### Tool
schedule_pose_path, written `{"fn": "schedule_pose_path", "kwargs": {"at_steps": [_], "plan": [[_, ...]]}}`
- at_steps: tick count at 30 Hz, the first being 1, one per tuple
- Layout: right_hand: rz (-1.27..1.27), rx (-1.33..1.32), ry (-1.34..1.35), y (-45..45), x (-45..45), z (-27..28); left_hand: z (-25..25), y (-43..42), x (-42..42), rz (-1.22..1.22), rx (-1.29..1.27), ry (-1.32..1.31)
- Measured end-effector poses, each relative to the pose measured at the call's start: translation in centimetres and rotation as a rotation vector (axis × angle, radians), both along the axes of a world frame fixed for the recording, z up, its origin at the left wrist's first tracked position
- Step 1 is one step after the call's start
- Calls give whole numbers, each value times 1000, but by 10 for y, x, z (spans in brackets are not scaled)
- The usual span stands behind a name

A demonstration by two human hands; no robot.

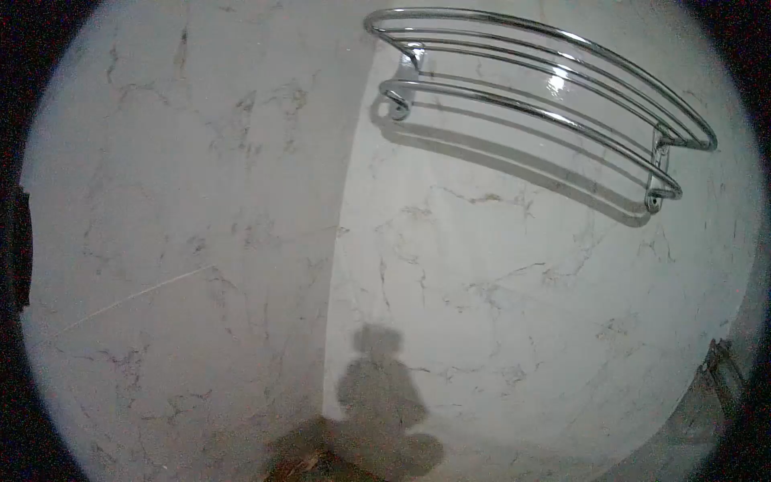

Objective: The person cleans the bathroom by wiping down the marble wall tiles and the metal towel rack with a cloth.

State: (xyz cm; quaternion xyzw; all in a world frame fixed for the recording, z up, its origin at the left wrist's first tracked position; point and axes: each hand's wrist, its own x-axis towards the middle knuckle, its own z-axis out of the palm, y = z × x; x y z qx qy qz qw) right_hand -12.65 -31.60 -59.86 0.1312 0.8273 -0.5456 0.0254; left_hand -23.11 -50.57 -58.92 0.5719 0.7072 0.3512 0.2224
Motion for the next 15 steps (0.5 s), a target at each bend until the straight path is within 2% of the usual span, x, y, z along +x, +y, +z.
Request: {"fn": "schedule_pose_path", "kwargs": {"at_steps": [10, 11, 12, 15], "plan": [[180, 62, -178, -40, 25, -46, -70, -73, 38, -27, 144, 217], [201, 68, -197, -43, 28, -50, -72, -71, 32, -108, -25, 331], [226, 77, -214, -45, 32, -55, -82, -67, 24, -108, -28, 321], [288, 101, -256, -49, 36, -67, -98, -53, 1, -236, -319, 436]]}}
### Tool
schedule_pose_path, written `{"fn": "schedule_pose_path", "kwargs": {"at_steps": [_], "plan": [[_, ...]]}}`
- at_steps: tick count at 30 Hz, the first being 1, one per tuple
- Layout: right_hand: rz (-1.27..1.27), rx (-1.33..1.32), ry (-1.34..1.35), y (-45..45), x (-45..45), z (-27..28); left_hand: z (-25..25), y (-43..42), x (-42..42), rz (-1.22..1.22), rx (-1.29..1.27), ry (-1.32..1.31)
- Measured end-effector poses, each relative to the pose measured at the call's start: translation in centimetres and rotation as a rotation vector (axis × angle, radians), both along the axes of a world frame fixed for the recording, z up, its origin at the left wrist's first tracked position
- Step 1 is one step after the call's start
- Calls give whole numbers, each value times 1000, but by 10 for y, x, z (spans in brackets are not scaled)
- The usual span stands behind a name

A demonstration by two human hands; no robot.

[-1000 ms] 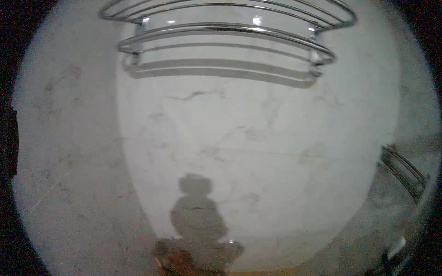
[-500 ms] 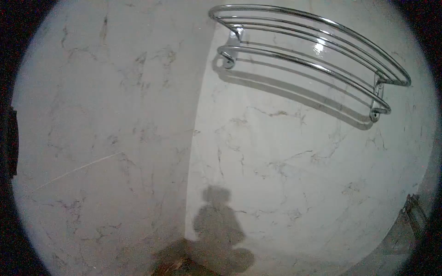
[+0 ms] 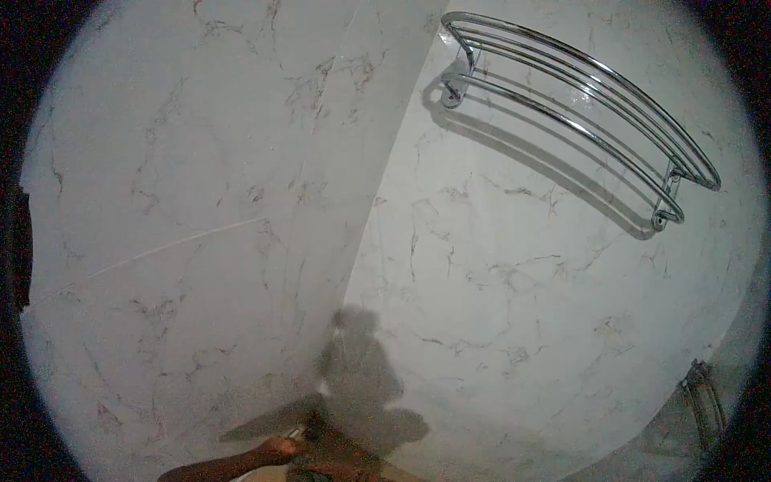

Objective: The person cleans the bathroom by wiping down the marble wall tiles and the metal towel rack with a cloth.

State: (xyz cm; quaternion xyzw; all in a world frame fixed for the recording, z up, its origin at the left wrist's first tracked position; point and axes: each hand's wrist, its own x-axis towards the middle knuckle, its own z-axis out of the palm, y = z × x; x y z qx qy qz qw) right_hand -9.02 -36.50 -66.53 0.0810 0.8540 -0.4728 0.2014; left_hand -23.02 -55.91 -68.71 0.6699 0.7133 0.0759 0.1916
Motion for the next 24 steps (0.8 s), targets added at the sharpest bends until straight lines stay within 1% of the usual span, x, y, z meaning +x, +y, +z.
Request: {"fn": "schedule_pose_path", "kwargs": {"at_steps": [1, 3, 4, 6, 7, 8, 10, 11, 12, 13, 15, 16, 17, 18, 19, 20, 21, 22, 23, 24], "plan": [[22, 17, -14, -1, 1, -12, 5, -1, 0, -20, -60, 26], [62, 40, -27, -1, -1, -23, 61, 2, 9, -13, 66, 285], [72, 69, -34, -2, -1, -32, 78, 7, 10, -16, 61, 280], [90, 124, -35, -3, -10, -49, 102, 17, 11, 141, -124, 244], [87, 169, -26, -5, -16, -59, 112, 21, 12, 138, -129, 247], [74, 238, -18, -3, -23, -77, 120, 25, 14, 275, -154, 191], [-23, 371, 5, -1, -34, -107, 104, 28, 8, 407, -181, 135], [-116, 402, 0, -3, -31, -100, 67, 32, -5, 292, -125, 176], [-211, 428, -4, -9, -28, -80, 55, 35, -10, 233, -99, 196], [-139, 336, 22, -6, -21, -56, 44, 38, -14, 175, -72, 217], [-68, 242, 51, -8, -22, -14, 39, 42, -15, 291, -9, 71], [-35, 423, 149, -10, -24, -4, 37, 44, -16, 329, 13, 23], [-3, 602, 248, -12, -25, 2, 29, 47, -21, 326, -48, 12], [-9, 599, 251, -8, -29, 0, 25, 50, -25, 322, -110, 2], [-5, 553, 244, -2, -34, -1, 21, 50, -32, 309, -97, -3], [-1, 507, 236, 2, -36, -2, 25, 50, -36, 282, -33, -1], [-10, 508, 239, 0, -30, 19, 33, 50, -41, 249, 37, -2], [10, 408, 285, -10, -22, 69, 41, 51, -48, 216, 104, -4], [29, 309, 333, -15, -20, 100, 51, 50, -52, 190, 150, -9], [18, 308, 339, -15, -22, 103, 61, 50, -55, 156, 194, -16]]}}
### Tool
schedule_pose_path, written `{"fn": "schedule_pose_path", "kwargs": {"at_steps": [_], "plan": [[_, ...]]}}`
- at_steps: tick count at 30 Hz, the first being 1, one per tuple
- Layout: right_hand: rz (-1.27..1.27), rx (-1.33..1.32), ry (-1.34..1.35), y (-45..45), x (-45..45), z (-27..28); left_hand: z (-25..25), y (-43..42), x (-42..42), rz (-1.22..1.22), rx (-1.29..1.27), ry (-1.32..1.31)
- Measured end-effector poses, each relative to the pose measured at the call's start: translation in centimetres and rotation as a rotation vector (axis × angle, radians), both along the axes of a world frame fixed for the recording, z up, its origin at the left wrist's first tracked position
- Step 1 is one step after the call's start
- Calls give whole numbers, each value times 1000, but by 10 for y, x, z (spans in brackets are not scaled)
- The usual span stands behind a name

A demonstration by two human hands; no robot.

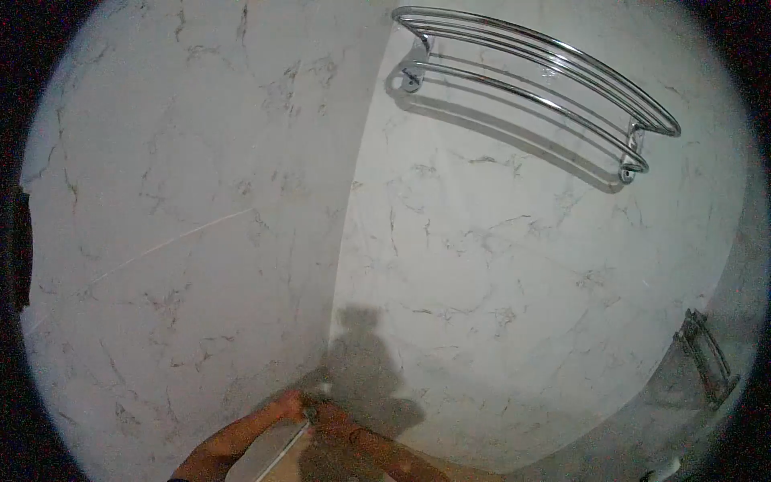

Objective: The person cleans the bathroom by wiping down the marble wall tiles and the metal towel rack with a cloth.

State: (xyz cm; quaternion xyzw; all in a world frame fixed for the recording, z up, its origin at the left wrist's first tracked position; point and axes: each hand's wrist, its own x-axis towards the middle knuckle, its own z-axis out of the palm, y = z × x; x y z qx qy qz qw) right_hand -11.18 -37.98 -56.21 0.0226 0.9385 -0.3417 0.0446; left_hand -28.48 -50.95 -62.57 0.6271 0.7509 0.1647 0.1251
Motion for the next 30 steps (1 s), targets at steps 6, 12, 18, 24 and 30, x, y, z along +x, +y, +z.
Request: {"fn": "schedule_pose_path", "kwargs": {"at_steps": [6, 12, 18, 24, 30], "plan": [[34, 384, -161, 20, -16, 23, 39, 9, -3, 72, -94, 9], [17, 480, -154, 24, -23, 42, -36, 37, -33, -18, -43, 34], [118, 596, -23, 30, -19, 47, 34, 31, -7, 52, -287, -242], [170, 717, 79, 43, -28, 34, 45, 39, -17, -81, -556, -490], [129, 607, 66, 51, -32, 34, 66, 31, -23, -137, -29, -599]]}}
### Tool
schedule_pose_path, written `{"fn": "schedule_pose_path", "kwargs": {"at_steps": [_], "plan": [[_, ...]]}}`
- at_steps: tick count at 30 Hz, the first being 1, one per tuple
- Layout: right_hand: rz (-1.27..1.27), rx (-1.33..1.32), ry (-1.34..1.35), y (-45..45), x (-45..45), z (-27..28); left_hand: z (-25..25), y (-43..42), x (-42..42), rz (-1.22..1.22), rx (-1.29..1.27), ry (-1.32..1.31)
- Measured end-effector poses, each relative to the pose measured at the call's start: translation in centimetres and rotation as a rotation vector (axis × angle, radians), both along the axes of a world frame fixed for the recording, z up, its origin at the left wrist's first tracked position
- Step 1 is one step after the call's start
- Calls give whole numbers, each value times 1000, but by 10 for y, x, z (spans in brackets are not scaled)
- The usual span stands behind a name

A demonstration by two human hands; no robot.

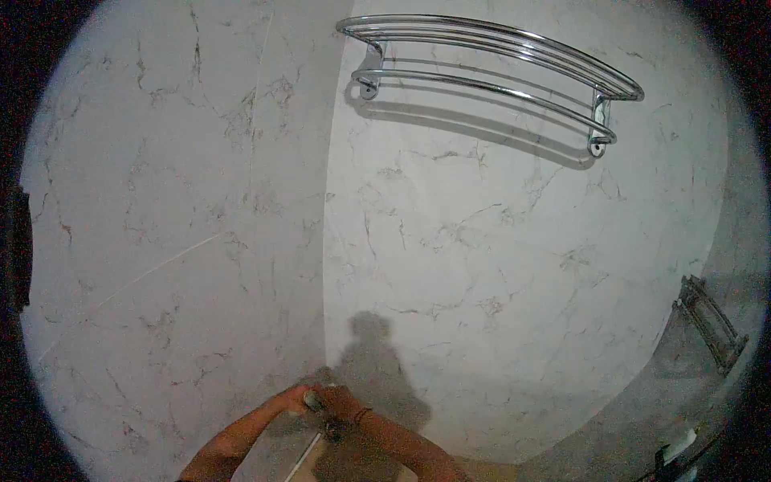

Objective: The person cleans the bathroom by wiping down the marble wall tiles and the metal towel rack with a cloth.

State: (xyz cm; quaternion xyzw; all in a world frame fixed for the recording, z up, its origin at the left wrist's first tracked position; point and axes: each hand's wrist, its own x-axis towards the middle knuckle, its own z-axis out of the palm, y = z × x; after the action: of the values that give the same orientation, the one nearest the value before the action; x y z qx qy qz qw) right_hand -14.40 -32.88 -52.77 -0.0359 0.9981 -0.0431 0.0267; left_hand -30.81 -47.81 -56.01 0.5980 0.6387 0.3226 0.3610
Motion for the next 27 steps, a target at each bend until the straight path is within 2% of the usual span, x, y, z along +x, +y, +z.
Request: {"fn": "schedule_pose_path", "kwargs": {"at_steps": [1, 2, 3, 4, 5, 6, 7, 9, 13, 15, 16, 18, 19, 20, 22, 23, 24, 25, 26, 27], "plan": [[-59, -115, 3, -2, 7, 6, 9, -5, 8, 4, -2, 3], [-117, -231, 5, -3, 12, 13, 21, -11, 20, 121, -1, 241], [-112, -235, 9, 0, 13, 9, 28, -17, 26, 238, -1, 481], [-136, -451, 18, 1, 15, 4, 27, -22, 26, 242, -4, 485], [-160, -668, 26, 2, 17, -3, 22, -27, 27, 220, 151, 492], [-157, -671, 27, 4, 18, -13, 19, -33, 30, 197, 305, 498], [-206, -765, 3, 6, 21, -24, 15, -39, 33, 198, 303, 500], [-254, -862, -20, 8, 33, -26, 12, -52, 40, 211, 516, 464], [-459, -1027, 40, -4, 64, -42, -21, -73, 52, 175, 517, 304], [-637, -1090, 70, -10, 73, -60, -26, -91, 71, 305, 377, 123], [-735, -1108, 82, -12, 76, -69, -35, -97, 76, 283, 374, 122], [-929, -1139, 86, -12, 80, -84, -42, -102, 84, 230, 478, 565], [-1020, -1153, 78, -12, 82, -91, -40, -103, 91, 185, 484, 558], [-1095, -1164, 65, -13, 82, -96, -28, -108, 104, 124, 145, 527], [-1161, -1188, 54, -19, 83, -99, -38, -105, 108, 37, -190, 504], [-1044, -1167, 123, -21, 88, -104, -65, -110, 108, 79, 111, 402], [-1059, -1171, 135, -26, 88, -96, -92, -114, 109, 123, 409, 287], [-1041, -1191, 155, -35, 86, -93, -109, -115, 117, 340, 395, 81], [-1020, -1212, 181, -44, 87, -92, -104, -107, 121, 327, 397, 80], [-990, -1238, 201, -55, 88, -91, -90, -100, 126, 535, 76, -386]]}}
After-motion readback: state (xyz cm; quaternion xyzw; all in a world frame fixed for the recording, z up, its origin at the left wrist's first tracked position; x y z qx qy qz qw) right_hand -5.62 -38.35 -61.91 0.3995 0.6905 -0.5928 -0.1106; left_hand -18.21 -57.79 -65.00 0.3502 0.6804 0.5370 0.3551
